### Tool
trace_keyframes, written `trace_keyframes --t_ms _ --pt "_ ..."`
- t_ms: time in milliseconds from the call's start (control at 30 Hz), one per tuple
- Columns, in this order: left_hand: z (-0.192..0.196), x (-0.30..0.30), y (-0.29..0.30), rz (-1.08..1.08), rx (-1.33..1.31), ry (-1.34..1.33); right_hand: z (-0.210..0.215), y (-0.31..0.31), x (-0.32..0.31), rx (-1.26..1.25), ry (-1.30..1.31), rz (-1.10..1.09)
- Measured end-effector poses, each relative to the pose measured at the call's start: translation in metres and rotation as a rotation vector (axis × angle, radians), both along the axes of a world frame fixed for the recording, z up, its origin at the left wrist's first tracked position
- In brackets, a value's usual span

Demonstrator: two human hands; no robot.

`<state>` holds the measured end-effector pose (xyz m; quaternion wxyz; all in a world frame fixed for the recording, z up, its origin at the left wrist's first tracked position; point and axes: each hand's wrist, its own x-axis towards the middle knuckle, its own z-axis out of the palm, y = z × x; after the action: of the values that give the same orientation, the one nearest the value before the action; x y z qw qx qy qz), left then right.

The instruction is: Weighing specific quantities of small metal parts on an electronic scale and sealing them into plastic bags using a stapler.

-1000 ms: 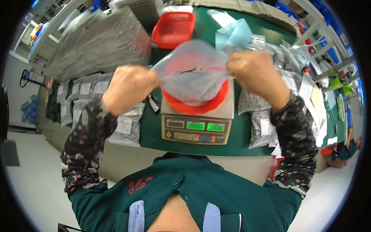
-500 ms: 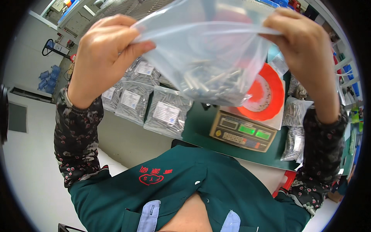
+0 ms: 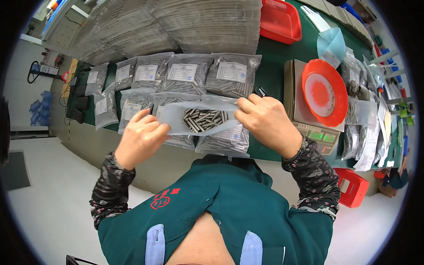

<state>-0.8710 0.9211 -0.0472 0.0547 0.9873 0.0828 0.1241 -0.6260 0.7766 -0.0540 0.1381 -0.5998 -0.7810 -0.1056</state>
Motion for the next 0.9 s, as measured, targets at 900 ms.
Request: trace_keyframes --t_ms 900 --pt "-0.001 0.002 0.063 -0.103 0.257 -0.127 0.016 0.038 0.0 0.075 -0.118 0.058"
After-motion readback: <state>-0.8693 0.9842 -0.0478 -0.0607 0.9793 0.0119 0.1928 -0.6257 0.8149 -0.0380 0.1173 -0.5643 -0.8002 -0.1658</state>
